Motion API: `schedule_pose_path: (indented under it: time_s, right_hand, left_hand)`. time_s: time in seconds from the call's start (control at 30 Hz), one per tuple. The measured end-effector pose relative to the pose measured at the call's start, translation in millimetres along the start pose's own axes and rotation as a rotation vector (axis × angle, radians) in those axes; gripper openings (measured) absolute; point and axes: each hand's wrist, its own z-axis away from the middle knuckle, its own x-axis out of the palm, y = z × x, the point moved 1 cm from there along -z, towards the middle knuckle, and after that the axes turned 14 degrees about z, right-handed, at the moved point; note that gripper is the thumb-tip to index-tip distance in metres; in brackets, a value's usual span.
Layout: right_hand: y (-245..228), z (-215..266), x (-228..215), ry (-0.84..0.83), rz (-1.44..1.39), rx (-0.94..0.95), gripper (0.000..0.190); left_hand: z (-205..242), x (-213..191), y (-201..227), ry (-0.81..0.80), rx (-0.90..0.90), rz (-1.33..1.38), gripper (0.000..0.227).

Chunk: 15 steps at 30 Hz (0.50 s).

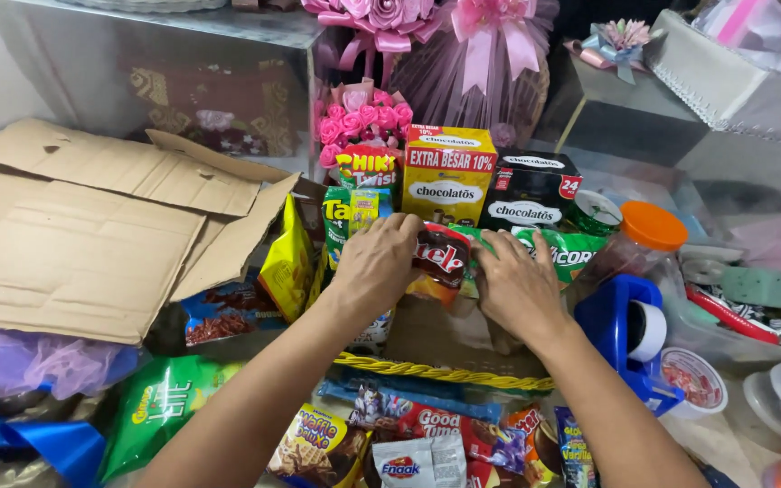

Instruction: Arranging and securing various snack packages into a gift basket using a hot glue gun.

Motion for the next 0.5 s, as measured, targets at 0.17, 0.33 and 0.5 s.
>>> schedule_pose_path:
  time_s: [0.17,0.33,0.5]
  right_hand:
    - [1,0,2,-0.006,-0.012,0.012,0.041]
    - [-1,0,-2,0.01,-0.013,0.016,0.035]
    - [0,1,-3,0.011,-0.024,0.01,0.037]
  left_hand:
    - [-8,-7,19,0.092,0.088,-0.431,0.059]
    - [-8,-23,37,-0.11,0.22,-0.28,0.072]
    - [-15,-10,27,-0.203,0.164,-0.305,0.1]
